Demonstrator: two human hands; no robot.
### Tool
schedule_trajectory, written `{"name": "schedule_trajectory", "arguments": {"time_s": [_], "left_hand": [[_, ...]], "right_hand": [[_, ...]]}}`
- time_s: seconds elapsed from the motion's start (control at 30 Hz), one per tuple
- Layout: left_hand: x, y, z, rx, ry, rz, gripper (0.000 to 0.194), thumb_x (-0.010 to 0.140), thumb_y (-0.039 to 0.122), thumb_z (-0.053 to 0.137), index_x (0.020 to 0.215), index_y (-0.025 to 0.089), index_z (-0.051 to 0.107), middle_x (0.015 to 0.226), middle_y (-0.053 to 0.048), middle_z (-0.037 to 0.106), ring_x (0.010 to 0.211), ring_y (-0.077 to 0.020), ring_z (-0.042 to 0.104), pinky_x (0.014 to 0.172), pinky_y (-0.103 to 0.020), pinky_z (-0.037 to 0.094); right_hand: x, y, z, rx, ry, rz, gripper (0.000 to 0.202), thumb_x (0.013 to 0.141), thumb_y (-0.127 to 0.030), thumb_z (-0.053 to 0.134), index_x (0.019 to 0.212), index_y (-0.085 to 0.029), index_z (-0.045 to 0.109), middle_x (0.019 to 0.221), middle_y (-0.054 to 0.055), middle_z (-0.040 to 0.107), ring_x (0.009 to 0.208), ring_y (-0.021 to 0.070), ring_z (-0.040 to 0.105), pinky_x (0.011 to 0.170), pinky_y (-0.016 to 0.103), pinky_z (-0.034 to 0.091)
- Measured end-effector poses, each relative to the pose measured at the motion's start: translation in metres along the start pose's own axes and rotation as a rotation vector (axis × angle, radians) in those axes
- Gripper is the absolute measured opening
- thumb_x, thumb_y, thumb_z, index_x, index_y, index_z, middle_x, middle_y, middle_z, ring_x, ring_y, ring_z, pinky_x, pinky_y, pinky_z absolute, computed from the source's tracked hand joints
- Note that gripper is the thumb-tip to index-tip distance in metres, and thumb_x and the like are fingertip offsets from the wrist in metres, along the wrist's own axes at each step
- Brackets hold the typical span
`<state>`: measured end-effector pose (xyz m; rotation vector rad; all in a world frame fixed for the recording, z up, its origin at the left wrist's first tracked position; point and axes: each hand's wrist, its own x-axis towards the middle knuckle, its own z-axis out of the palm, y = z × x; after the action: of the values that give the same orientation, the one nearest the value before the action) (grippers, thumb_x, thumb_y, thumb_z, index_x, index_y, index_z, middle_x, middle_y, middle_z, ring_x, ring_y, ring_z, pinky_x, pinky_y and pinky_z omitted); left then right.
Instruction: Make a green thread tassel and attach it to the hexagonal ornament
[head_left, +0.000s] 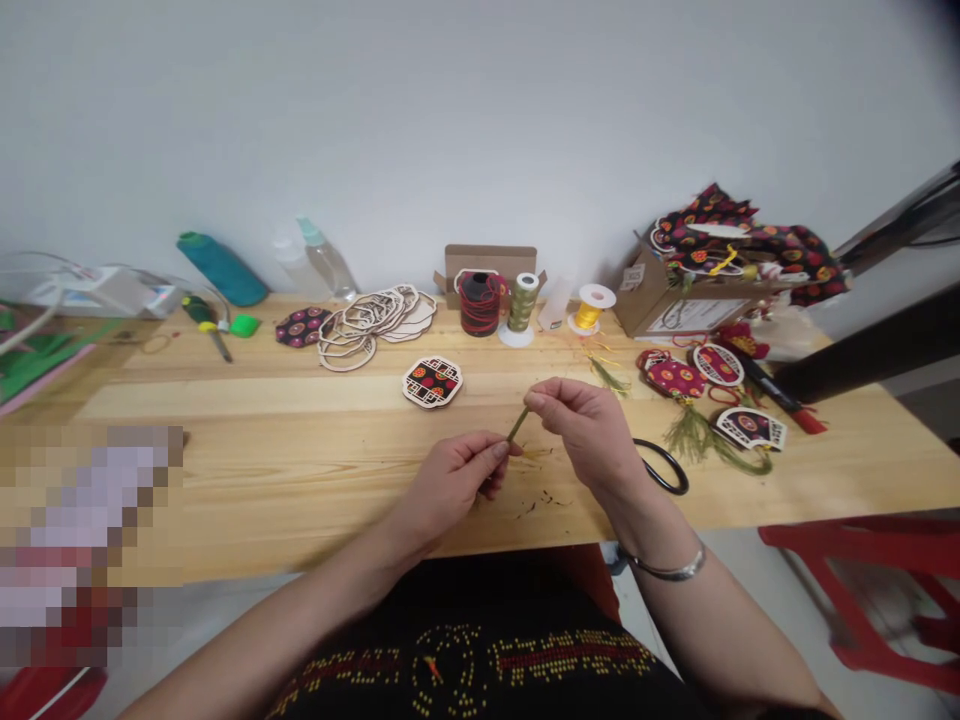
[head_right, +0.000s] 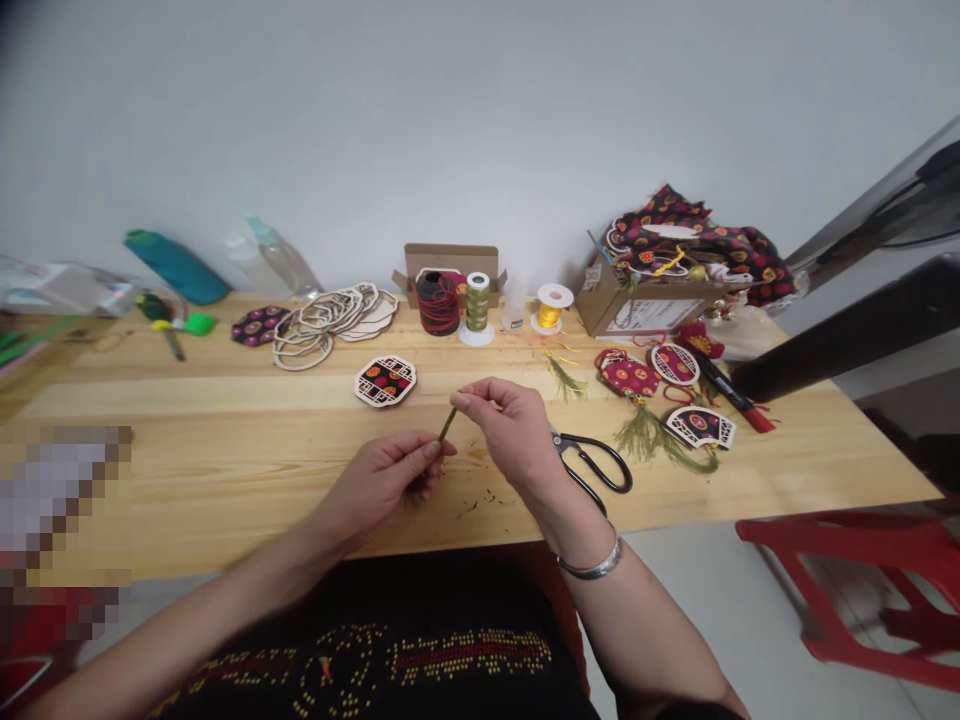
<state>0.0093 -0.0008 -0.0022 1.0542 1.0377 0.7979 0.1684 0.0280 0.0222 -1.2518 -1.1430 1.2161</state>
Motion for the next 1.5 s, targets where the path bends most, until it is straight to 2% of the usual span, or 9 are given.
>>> {"name": "schedule_trajectory", "arguments": {"time_s": [0.4,0.57,0.7,0.8,0.9,1.0,1.07,1.17,1.5], "left_hand": [[0.001,0.001,-0.004,0.154,-0.023,0.126,0.027,0.089,0.035,0.048,0.092,0.016,0.066,0.062,0.003,0.052,0.060,-0.0115,0.048,0.061,-0.027,0.039],[0.001,0.001,-0.006,0.323,-0.010,0.176,0.021,0.088,0.030,0.049,0.092,0.018,0.066,0.066,0.003,0.052,0.065,-0.0127,0.050,0.065,-0.028,0.041],[0.004,-0.001,-0.008,0.465,0.023,0.298,0.025,0.090,0.029,0.046,0.087,0.019,0.068,0.087,-0.004,0.060,0.087,-0.0171,0.056,0.083,-0.035,0.043],[0.005,-0.002,-0.012,0.580,0.144,0.412,0.023,0.087,0.026,0.050,0.100,0.021,0.069,0.122,-0.010,0.052,0.120,-0.0236,0.044,0.102,-0.043,0.032],[0.001,0.004,-0.017,0.641,0.382,0.476,0.031,0.080,0.026,0.061,0.110,0.022,0.067,0.131,-0.010,0.046,0.121,-0.0262,0.040,0.102,-0.045,0.030],[-0.007,0.016,-0.017,0.425,0.294,0.288,0.021,0.080,0.032,0.061,0.092,0.019,0.073,0.094,-0.007,0.061,0.083,-0.0176,0.054,0.074,-0.032,0.044],[-0.013,0.021,-0.015,0.122,0.033,-0.066,0.027,0.081,0.040,0.060,0.083,0.016,0.073,0.069,-0.004,0.060,0.054,-0.0096,0.043,0.049,-0.022,0.033],[-0.017,0.022,-0.009,-0.254,-0.210,-0.370,0.034,0.079,0.045,0.061,0.085,0.012,0.070,0.069,-0.007,0.064,0.043,-0.0034,0.029,0.040,-0.018,0.013],[-0.012,0.016,-0.005,-0.401,-0.211,-0.414,0.031,0.073,0.033,0.070,0.058,0.014,0.051,0.047,0.009,0.034,0.041,-0.0019,0.018,0.040,-0.018,0.006]], "right_hand": [[0.004,-0.019,-0.002,0.259,-0.167,0.110,0.023,0.077,-0.035,0.062,0.073,-0.012,0.065,0.047,-0.001,0.058,0.039,0.0042,0.044,0.038,0.019,0.018],[0.005,-0.021,-0.003,0.356,-0.134,0.087,0.024,0.071,-0.035,0.068,0.064,-0.014,0.058,0.071,0.004,0.069,0.046,0.0060,0.055,0.035,0.016,0.023],[0.003,-0.023,-0.002,0.361,-0.142,0.021,0.020,0.073,-0.031,0.068,0.065,-0.015,0.058,0.064,0.001,0.065,0.049,0.0072,0.058,0.037,0.016,0.032],[0.000,-0.023,-0.003,0.344,-0.132,-0.044,0.016,0.076,-0.026,0.065,0.067,-0.015,0.059,0.064,0.000,0.065,0.049,0.0071,0.059,0.039,0.016,0.036],[0.000,-0.024,-0.005,0.295,-0.115,-0.088,0.015,0.080,-0.023,0.062,0.068,-0.015,0.059,0.065,0.000,0.066,0.051,0.0072,0.060,0.041,0.017,0.039],[0.001,-0.025,-0.006,0.224,-0.107,-0.110,0.016,0.082,-0.023,0.060,0.068,-0.015,0.059,0.063,0.001,0.065,0.051,0.0076,0.059,0.043,0.018,0.041],[-0.002,-0.025,-0.004,0.172,-0.103,-0.114,0.016,0.082,-0.023,0.059,0.068,-0.015,0.058,0.062,0.000,0.064,0.050,0.0079,0.059,0.044,0.019,0.042],[-0.015,-0.022,0.002,0.065,-0.149,-0.106,0.015,0.083,-0.021,0.057,0.069,-0.016,0.056,0.060,0.000,0.064,0.049,0.0081,0.057,0.045,0.020,0.044],[-0.066,-0.008,0.005,-0.503,-0.434,-0.357,0.016,0.088,-0.011,0.046,0.079,-0.018,0.057,0.075,0.001,0.064,0.069,0.0107,0.056,0.064,0.024,0.042]]}}
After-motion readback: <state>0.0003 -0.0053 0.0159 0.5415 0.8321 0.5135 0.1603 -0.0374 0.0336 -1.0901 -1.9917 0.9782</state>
